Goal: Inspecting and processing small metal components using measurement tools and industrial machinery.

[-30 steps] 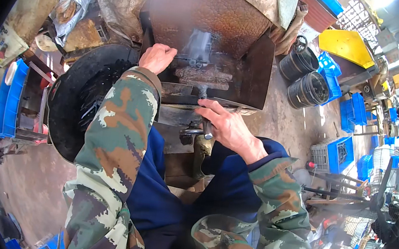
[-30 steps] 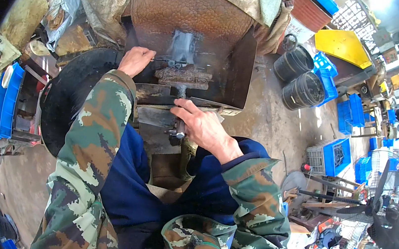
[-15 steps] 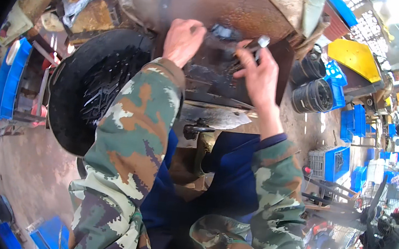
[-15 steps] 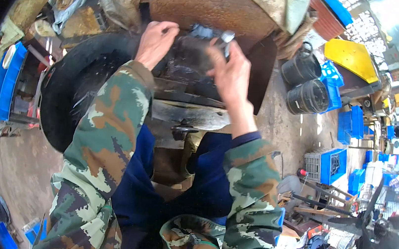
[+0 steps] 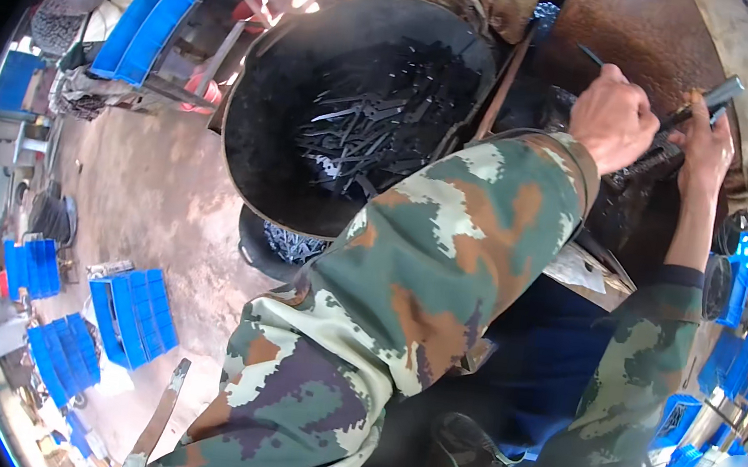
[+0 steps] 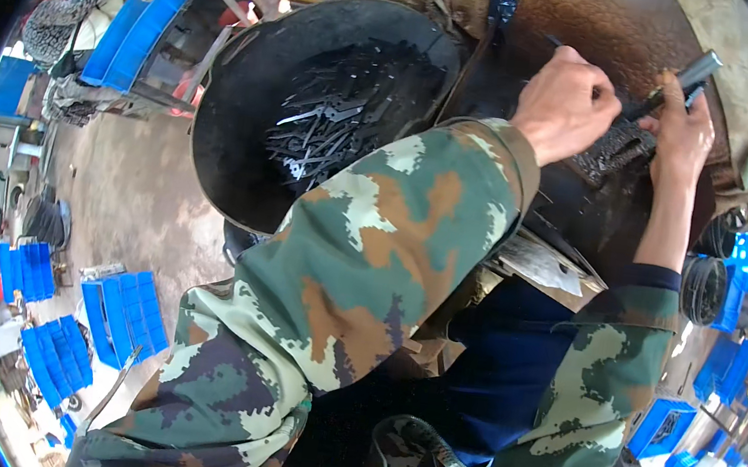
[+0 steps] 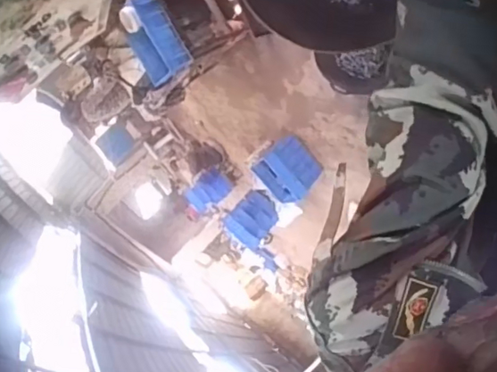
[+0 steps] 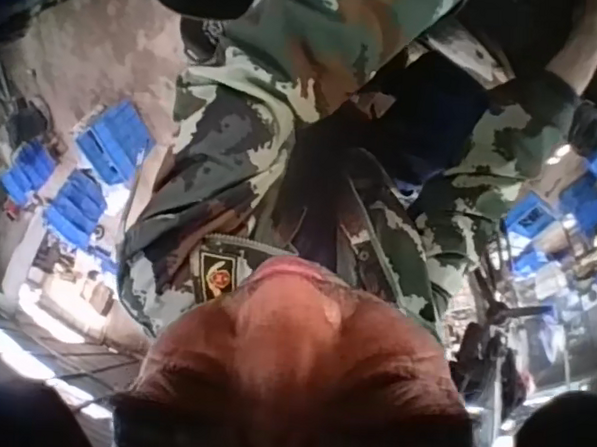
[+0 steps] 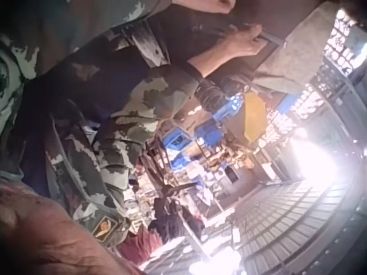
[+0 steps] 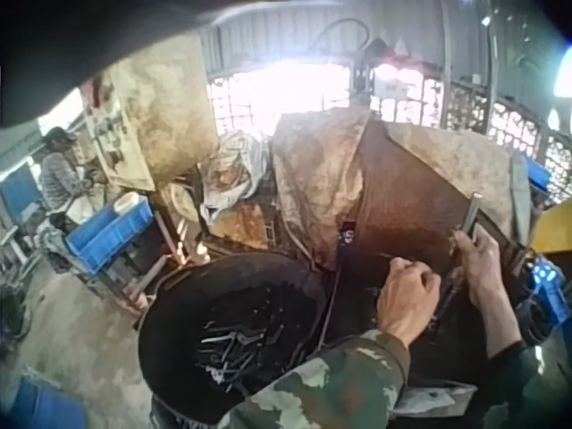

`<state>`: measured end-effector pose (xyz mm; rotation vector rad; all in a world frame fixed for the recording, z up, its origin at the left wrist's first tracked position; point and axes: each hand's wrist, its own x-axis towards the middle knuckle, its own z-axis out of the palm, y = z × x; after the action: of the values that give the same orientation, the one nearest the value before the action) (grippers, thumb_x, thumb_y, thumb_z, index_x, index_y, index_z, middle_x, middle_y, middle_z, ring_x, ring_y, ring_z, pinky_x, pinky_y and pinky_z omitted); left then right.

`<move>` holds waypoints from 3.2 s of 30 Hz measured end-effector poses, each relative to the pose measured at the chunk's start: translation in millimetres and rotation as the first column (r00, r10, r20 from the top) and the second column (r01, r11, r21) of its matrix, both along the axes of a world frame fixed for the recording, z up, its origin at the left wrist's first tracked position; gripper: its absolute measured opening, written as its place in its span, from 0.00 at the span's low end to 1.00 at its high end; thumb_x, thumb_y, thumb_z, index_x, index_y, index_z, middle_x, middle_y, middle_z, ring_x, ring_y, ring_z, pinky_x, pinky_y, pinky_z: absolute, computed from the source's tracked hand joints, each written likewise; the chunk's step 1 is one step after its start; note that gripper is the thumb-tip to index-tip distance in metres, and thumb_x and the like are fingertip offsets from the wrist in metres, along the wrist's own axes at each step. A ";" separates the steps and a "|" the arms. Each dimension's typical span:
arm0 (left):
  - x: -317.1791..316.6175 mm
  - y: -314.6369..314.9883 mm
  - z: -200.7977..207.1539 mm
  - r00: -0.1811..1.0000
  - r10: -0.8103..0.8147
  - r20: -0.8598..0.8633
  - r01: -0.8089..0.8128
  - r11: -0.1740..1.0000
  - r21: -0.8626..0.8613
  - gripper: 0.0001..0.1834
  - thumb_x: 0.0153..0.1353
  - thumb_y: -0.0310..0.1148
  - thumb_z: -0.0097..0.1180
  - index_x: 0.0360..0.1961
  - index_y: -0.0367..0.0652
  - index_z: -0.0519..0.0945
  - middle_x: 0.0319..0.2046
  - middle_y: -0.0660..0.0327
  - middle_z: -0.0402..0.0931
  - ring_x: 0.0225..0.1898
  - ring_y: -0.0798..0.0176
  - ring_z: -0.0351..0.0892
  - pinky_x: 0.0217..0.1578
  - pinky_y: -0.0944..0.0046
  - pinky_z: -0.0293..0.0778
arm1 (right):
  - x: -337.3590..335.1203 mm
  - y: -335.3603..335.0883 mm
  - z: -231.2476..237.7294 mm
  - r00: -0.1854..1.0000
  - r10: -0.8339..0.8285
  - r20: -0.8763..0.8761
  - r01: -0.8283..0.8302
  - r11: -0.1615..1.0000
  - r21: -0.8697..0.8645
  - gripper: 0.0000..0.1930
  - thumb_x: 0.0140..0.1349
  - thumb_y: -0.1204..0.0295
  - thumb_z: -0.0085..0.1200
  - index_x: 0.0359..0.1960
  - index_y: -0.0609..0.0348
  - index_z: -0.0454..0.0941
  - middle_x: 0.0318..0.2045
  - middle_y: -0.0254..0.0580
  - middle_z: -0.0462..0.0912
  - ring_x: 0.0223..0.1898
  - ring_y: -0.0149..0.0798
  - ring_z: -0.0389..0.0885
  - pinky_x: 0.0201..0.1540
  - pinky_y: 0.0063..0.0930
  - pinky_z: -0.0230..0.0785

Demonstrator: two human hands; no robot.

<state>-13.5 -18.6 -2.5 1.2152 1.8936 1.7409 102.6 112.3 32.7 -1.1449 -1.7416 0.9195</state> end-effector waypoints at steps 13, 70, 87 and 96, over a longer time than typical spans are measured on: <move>-29.9 -43.2 35.4 0.999 -0.014 0.041 0.011 0.996 0.084 0.11 0.54 0.37 0.59 0.31 0.41 0.87 0.40 0.42 0.77 0.46 0.43 0.78 0.49 0.52 0.74 | -12.6 10.7 -5.3 0.999 0.044 0.030 -0.044 0.999 -0.009 0.20 0.64 0.56 0.61 0.47 0.60 0.82 0.29 0.34 0.78 0.26 0.25 0.74 0.24 0.23 0.75; -345.7 -295.0 -106.4 0.048 -0.918 -0.393 -0.413 0.340 -0.845 0.23 0.42 0.45 0.68 0.44 0.61 0.86 0.57 0.63 0.67 0.64 0.55 0.59 0.73 0.43 0.41 | -8.8 16.4 -8.4 0.996 0.045 -0.077 -0.048 0.998 -0.040 0.23 0.61 0.58 0.65 0.52 0.58 0.79 0.30 0.28 0.78 0.23 0.19 0.67 0.25 0.15 0.61; -309.1 -334.2 -109.1 0.100 -0.942 -0.320 -0.182 0.299 -0.937 0.10 0.51 0.37 0.61 0.34 0.47 0.81 0.37 0.61 0.75 0.47 0.56 0.74 0.46 0.54 0.68 | -9.9 25.7 -12.5 0.994 0.061 -0.088 -0.066 0.996 -0.055 0.24 0.63 0.60 0.64 0.56 0.58 0.76 0.46 0.32 0.85 0.27 0.18 0.68 0.27 0.13 0.63; -289.4 -341.0 -104.8 0.244 -0.936 -0.253 -0.219 0.201 -0.955 0.13 0.52 0.39 0.60 0.36 0.45 0.82 0.34 0.58 0.78 0.44 0.52 0.78 0.45 0.53 0.71 | -8.4 32.3 -14.1 0.993 0.103 -0.061 -0.105 0.994 -0.026 0.24 0.62 0.59 0.64 0.55 0.58 0.75 0.44 0.32 0.86 0.25 0.18 0.66 0.26 0.13 0.62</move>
<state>-303.0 -359.6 -107.3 1.9613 1.8570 -0.8191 94.2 144.6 18.6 -1.0423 -1.7580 1.0348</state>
